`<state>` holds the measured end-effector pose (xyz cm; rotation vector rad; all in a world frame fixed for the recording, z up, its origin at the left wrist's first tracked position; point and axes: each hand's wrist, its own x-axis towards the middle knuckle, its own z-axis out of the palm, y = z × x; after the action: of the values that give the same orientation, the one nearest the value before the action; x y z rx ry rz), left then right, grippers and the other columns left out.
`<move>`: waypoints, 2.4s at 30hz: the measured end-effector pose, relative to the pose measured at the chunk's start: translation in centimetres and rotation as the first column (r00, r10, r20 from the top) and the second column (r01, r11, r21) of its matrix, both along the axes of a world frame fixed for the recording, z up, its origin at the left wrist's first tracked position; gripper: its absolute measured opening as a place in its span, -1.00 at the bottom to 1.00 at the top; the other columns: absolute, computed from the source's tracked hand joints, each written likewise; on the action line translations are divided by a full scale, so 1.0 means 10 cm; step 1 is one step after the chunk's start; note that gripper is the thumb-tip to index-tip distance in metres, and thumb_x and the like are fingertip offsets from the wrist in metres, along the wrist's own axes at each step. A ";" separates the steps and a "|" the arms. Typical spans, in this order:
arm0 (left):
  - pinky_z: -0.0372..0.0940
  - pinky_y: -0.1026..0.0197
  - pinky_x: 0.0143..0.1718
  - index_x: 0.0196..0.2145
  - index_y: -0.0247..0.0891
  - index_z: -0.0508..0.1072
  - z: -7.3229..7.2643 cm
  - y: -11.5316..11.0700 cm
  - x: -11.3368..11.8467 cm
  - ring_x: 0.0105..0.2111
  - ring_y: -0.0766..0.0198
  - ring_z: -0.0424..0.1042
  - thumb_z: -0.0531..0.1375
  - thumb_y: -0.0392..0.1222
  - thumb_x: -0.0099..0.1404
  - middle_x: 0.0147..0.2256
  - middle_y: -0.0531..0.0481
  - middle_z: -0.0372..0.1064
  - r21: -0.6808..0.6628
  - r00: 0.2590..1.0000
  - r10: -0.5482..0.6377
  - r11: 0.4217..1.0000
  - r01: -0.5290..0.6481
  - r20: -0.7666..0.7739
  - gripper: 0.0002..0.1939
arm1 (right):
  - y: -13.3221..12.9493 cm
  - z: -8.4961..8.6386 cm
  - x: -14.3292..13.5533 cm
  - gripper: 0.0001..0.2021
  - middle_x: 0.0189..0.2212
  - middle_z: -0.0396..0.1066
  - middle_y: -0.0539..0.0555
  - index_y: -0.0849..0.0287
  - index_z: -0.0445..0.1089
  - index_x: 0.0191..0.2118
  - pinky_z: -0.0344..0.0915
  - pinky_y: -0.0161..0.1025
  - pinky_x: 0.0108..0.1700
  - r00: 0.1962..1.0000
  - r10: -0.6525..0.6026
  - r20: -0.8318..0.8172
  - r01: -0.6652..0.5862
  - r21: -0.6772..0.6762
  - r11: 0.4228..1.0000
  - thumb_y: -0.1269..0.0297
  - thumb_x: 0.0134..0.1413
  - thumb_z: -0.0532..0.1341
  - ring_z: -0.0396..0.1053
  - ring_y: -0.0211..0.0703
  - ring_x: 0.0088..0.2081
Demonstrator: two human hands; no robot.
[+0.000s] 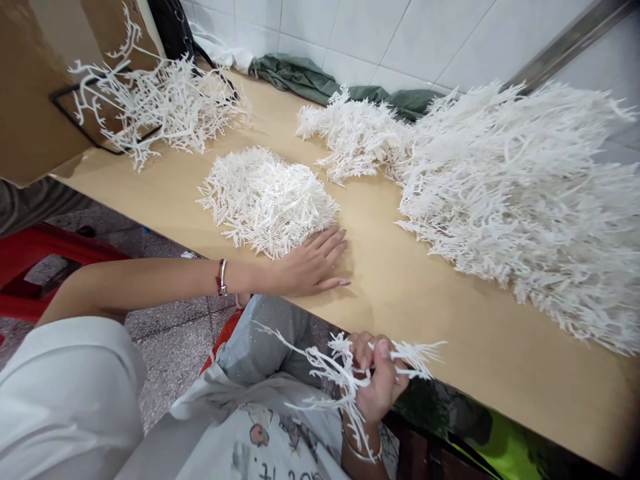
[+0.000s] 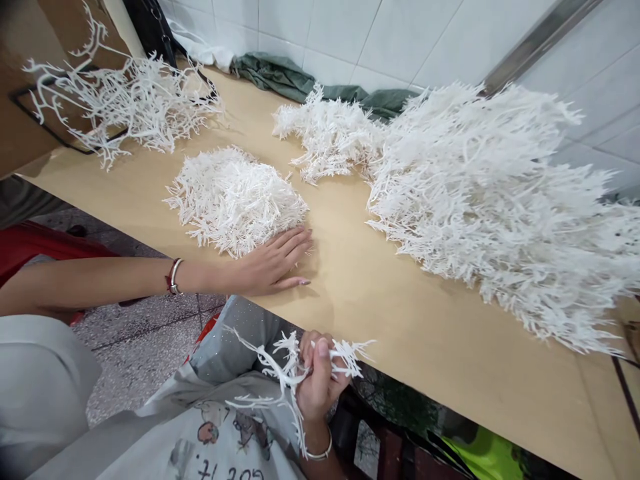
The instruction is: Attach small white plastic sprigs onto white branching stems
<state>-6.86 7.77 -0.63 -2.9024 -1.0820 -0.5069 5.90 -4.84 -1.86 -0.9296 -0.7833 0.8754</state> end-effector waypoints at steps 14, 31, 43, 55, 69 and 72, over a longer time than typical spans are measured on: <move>0.23 0.19 -0.27 -0.19 -0.32 0.37 0.10 0.17 0.08 -0.30 0.21 0.38 -0.16 -0.15 0.45 -0.23 -0.16 0.40 0.025 0.949 -0.301 0.952 0.304 -0.095 -0.65 | -0.04 0.02 0.00 -0.51 -0.77 -0.06 -0.13 0.23 -0.01 -0.72 0.06 -0.44 -0.60 0.996 -0.040 -0.082 0.039 -0.014 0.999 0.23 0.07 0.23 0.00 -0.43 -0.67; -0.01 0.19 -0.55 -0.65 -0.31 0.35 0.68 0.62 -0.01 -0.71 0.35 0.08 -0.27 0.12 0.43 -0.73 0.01 0.12 0.143 0.981 0.155 0.975 -0.171 0.119 -0.29 | -0.06 -0.06 0.12 -0.52 -0.76 -0.02 -0.13 0.22 0.03 -0.71 0.05 -0.40 -0.59 0.998 -0.013 -0.054 0.012 -0.031 0.999 0.21 0.11 0.22 0.02 -0.41 -0.66; 0.24 0.07 -0.15 -0.24 -0.30 0.47 0.69 1.06 -0.57 -0.20 0.08 0.38 0.08 0.00 0.30 -0.26 -0.17 0.45 -0.023 0.962 0.237 0.971 -0.236 0.135 -0.68 | -0.03 -0.10 -0.02 -0.49 -0.76 -0.03 -0.13 0.23 0.00 -0.73 0.05 -0.42 -0.62 0.999 -0.017 -0.045 0.016 -0.020 1.000 0.23 0.07 0.26 0.01 -0.42 -0.67; -0.28 -0.15 0.34 0.18 -0.36 0.24 0.48 0.30 -0.04 0.32 -0.05 -0.10 0.18 0.03 0.22 0.27 -0.25 0.05 0.300 0.963 0.065 0.954 0.017 -0.262 -0.35 | -0.01 -0.15 -0.06 -0.53 -0.73 -0.03 -0.12 0.22 0.00 -0.70 0.05 -0.41 -0.59 0.999 -0.008 -0.051 0.008 -0.003 1.000 0.30 0.13 0.21 0.05 -0.40 -0.64; -0.54 -0.31 0.26 0.35 -0.12 -0.37 0.49 -0.07 -0.95 0.32 -0.26 -0.55 0.15 0.51 -0.11 0.37 -0.16 -0.54 -0.121 0.906 0.361 0.932 -0.342 0.220 0.29 | -0.02 -0.10 -0.17 -0.50 -0.76 -0.03 -0.12 0.23 -0.01 -0.73 0.04 -0.41 -0.59 0.984 0.116 -0.133 -0.128 -0.088 0.988 0.24 0.11 0.20 0.03 -0.41 -0.66; -0.50 -0.34 0.25 0.34 -0.29 -0.50 0.31 -0.01 -1.42 0.32 -0.32 -0.53 0.20 0.53 -0.24 0.35 -0.36 -0.57 -0.252 0.787 0.602 0.789 -0.560 0.137 0.47 | -0.02 -0.14 -0.18 -0.50 -0.75 -0.03 -0.12 0.23 0.00 -0.72 0.03 -0.41 -0.59 0.983 0.132 -0.127 -0.145 -0.099 0.984 0.23 0.11 0.21 0.02 -0.41 -0.66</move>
<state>-21.10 7.62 2.45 -2.4654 -2.0689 -0.7089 4.05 -5.09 -3.26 -0.9159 -0.7092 1.0949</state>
